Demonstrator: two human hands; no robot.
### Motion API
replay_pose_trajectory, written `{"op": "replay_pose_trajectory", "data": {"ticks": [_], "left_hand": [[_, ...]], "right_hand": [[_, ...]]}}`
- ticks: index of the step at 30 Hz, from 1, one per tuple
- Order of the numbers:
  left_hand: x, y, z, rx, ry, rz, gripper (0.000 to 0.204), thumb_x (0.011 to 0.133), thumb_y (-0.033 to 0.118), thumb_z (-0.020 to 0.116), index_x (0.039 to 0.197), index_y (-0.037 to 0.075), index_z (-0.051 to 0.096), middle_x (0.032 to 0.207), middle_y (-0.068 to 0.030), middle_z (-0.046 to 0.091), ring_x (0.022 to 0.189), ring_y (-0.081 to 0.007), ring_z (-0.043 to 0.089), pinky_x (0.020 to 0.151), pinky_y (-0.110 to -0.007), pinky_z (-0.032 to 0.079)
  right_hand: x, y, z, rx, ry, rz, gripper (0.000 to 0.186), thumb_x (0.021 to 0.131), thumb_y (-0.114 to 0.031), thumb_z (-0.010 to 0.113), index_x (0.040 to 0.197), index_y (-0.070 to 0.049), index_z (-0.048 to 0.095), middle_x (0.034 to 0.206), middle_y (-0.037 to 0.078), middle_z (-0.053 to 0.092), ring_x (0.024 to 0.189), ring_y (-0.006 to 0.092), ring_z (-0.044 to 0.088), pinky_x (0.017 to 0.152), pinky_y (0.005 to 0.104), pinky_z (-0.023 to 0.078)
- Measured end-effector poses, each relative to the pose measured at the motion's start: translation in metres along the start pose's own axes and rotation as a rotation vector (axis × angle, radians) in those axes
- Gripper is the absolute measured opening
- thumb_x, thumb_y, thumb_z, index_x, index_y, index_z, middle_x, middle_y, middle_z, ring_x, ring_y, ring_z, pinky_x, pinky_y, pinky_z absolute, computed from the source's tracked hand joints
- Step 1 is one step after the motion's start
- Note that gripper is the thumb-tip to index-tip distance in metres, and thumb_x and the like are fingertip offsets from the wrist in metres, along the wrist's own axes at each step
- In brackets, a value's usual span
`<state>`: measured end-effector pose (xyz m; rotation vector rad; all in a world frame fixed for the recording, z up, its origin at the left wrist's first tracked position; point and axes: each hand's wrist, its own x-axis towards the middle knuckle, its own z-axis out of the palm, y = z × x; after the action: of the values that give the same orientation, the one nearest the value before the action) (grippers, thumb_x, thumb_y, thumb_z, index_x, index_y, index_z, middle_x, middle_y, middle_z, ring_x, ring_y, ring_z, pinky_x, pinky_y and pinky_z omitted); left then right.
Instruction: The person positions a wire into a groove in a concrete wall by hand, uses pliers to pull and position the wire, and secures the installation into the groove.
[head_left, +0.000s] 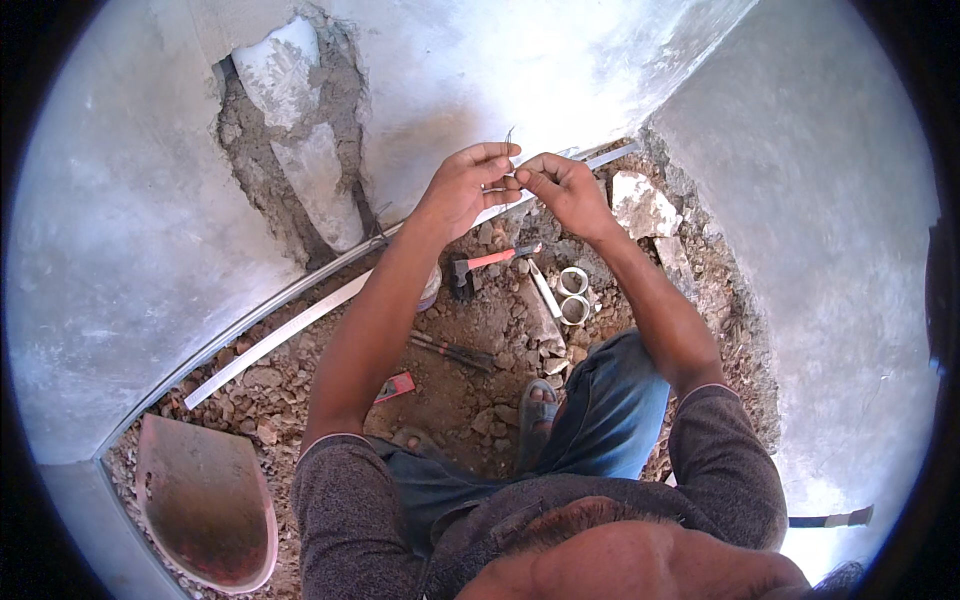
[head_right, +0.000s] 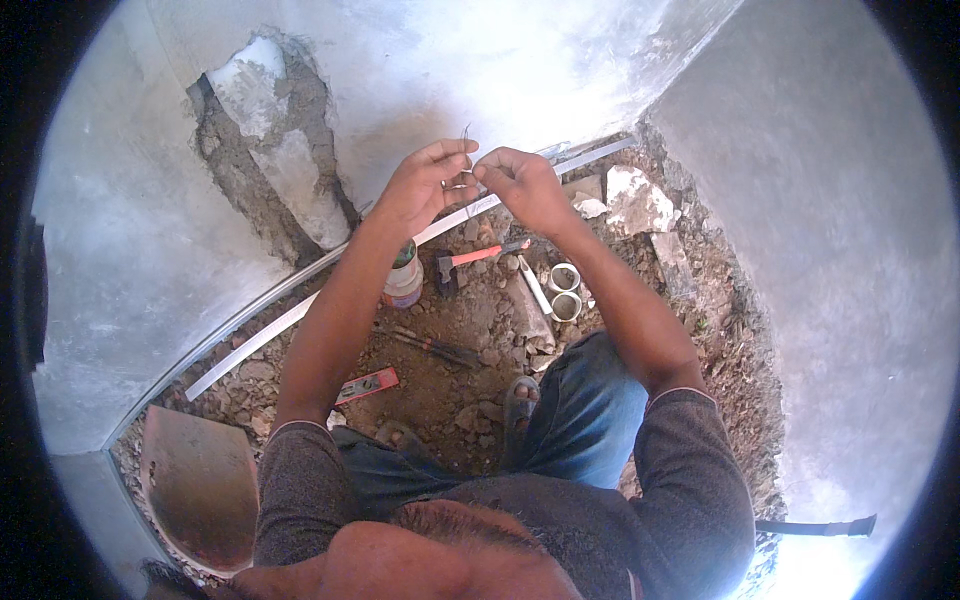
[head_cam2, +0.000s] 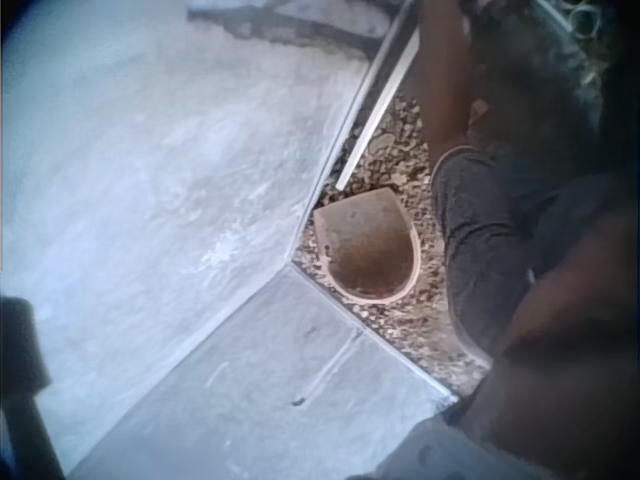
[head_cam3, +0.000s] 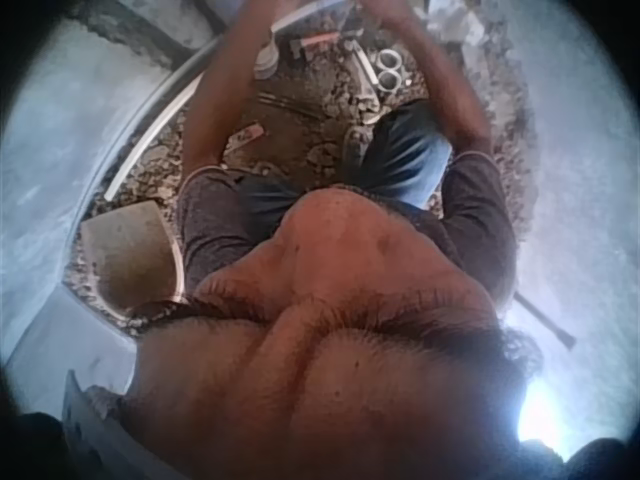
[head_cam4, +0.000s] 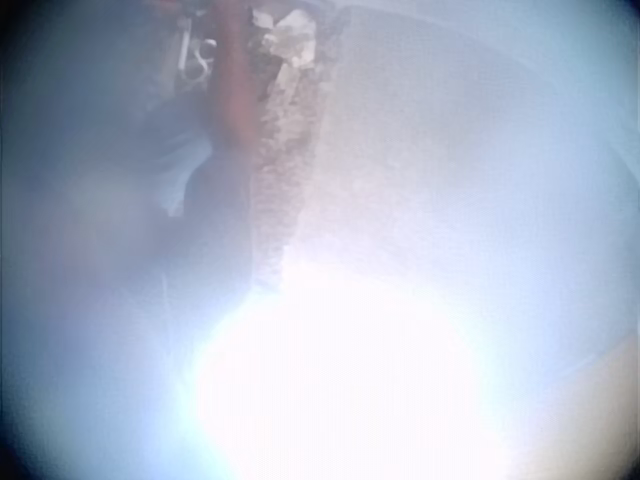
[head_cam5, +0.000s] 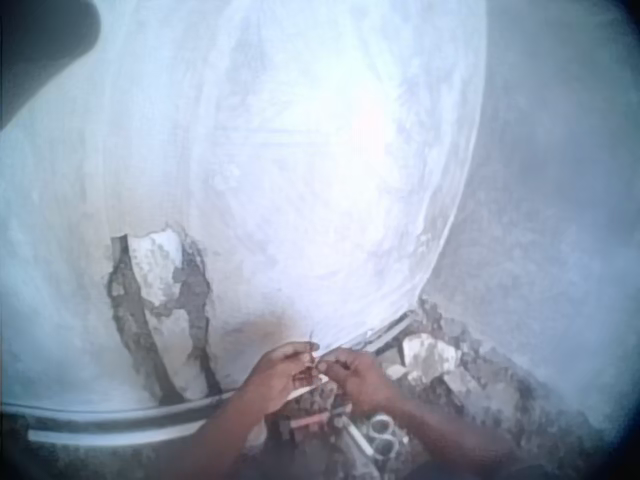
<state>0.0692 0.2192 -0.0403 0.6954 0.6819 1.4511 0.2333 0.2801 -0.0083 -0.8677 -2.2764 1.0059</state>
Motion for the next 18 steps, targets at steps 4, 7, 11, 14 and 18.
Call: {"op": "replay_pose_trajectory", "data": {"ticks": [4,7,11,14,18], "left_hand": [[0.000,0.000,-0.002,0.050,-0.004,0.032,0.026,0.089,0.004,0.053,0.113,-0.004,0.055,0.092,-0.0077,0.059,0.082,-0.0151,0.058,0.074,-0.029,0.050],[0.001,-0.003,-0.001,0.185,0.041,0.119,0.027,0.088,0.002,0.053,0.113,-0.006,0.055,0.093,-0.0077,0.059,0.083,-0.0146,0.058,0.077,-0.029,0.051],[0.003,-0.008,0.007,0.340,0.115,0.238,0.027,0.087,0.003,0.053,0.113,-0.006,0.056,0.092,-0.0065,0.058,0.081,-0.0132,0.058,0.077,-0.027,0.050],[0.002,-0.013,0.012,0.392,0.146,0.346,0.028,0.087,0.003,0.053,0.114,-0.003,0.057,0.090,-0.0055,0.058,0.080,-0.0121,0.058,0.073,-0.026,0.049],[0.002,-0.017,0.013,0.456,0.204,0.444,0.030,0.087,0.003,0.053,0.116,0.001,0.057,0.089,-0.0051,0.058,0.079,-0.0121,0.057,0.073,-0.026,0.050]], "right_hand": [[0.005,0.008,0.001,0.119,0.005,-0.022,0.021,0.089,-0.022,0.058,0.089,-0.002,0.065,0.070,0.004,0.061,0.066,0.0098,0.051,0.062,0.0274,0.043],[0.002,-0.004,0.001,0.036,0.025,0.081,0.020,0.089,-0.022,0.057,0.089,-0.003,0.065,0.070,0.003,0.061,0.066,0.0094,0.051,0.063,0.0266,0.043],[0.002,-0.002,0.002,0.091,0.043,0.112,0.020,0.088,-0.020,0.057,0.088,-0.002,0.066,0.071,0.002,0.061,0.066,0.0084,0.051,0.062,0.0253,0.042],[0.005,-0.001,0.002,0.283,0.027,0.168,0.021,0.087,-0.019,0.058,0.088,0.000,0.066,0.070,0.001,0.060,0.063,0.0074,0.049,0.058,0.0247,0.040],[0.004,-0.007,0.001,0.415,-0.002,0.305,0.014,0.087,-0.015,0.058,0.087,-0.003,0.065,0.064,-0.003,0.055,0.049,0.0045,0.037,0.044,0.0218,0.027]]}}
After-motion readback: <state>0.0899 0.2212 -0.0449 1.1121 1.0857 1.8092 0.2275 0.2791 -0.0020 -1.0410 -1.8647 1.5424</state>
